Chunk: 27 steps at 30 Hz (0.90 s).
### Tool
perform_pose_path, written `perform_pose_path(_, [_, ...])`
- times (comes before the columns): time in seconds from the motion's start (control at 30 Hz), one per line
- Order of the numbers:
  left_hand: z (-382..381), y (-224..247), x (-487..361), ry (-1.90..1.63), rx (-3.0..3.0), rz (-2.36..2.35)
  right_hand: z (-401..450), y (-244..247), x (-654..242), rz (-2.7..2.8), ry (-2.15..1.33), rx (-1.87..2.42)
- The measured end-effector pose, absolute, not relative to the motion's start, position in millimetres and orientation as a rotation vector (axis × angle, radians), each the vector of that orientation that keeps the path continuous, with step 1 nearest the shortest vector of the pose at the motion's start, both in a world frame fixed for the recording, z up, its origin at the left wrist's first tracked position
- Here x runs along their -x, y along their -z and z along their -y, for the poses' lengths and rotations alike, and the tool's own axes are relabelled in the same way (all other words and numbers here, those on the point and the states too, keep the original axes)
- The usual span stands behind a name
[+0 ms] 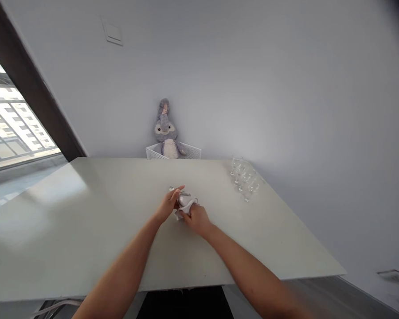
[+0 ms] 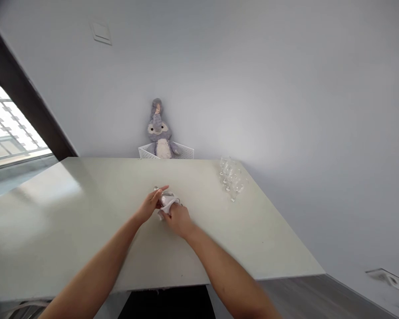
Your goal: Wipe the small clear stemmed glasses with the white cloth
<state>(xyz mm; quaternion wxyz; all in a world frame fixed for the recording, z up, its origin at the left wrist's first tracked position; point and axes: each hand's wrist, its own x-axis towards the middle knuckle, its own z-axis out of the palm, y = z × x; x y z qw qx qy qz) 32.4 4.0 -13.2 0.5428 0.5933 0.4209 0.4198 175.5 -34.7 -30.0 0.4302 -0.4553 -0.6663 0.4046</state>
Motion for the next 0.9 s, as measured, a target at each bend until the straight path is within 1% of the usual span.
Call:
perform_pose_path(0.03, [-4.9,15.2,-31.7,-0.969,-1.454,-1.064,35.3,30.9,-173.8,1.724,-0.909,1.194])
perform_pose_path(0.07, [-5.4,16.4,-30.8,-0.955,-1.532,-1.133,34.1,31.1,-173.7,1.726,-0.88,1.234])
perform_pose_path(0.1, [-5.4,16.6,-29.8,-0.961,-1.639,-1.207,31.2,30.6,-175.4,1.672,-0.933,1.257])
perform_pose_path(0.2, [-4.0,11.7,-26.7,-1.109,-2.102,-1.412,16.8,26.6,-188.9,1.218,-1.311,1.197])
perform_pose_path(0.27, [-3.0,6.5,-24.4,-1.177,-2.457,-1.43,8.0,24.0,-200.2,0.928,-1.546,1.057])
perform_pose_path(0.33, [-2.9,2.8,-21.4,-1.088,-2.739,-1.364,3.9,22.9,-208.3,0.799,-1.716,0.91])
perform_pose_path(0.43, [-4.4,2.2,-15.4,-0.816,-2.87,-1.305,5.5,22.2,-212.5,0.918,-1.792,0.815])
perform_pose_path(0.5, [-5.9,3.4,-11.2,-0.716,-2.816,-1.3,8.3,20.3,-213.7,1.158,-1.727,0.842])
perform_pose_path(0.57, [-7.0,3.8,-8.7,-0.688,-2.714,-1.295,9.8,16.4,-217.2,1.424,-1.616,0.903])
perform_pose_path(0.73, [-7.3,0.2,-12.1,-0.532,-2.455,-1.314,4.8,6.1,-236.5,1.952,-1.167,1.074])
perform_pose_path(0.83, [-7.7,-0.5,-12.3,-0.505,-2.364,-1.385,-1.3,6.0,-247.3,2.026,-0.95,1.167])
perform_pose_path(0.9, [-9.2,0.3,-8.0,-0.543,-2.344,-1.464,-4.0,7.4,-250.2,1.948,-0.808,1.273])
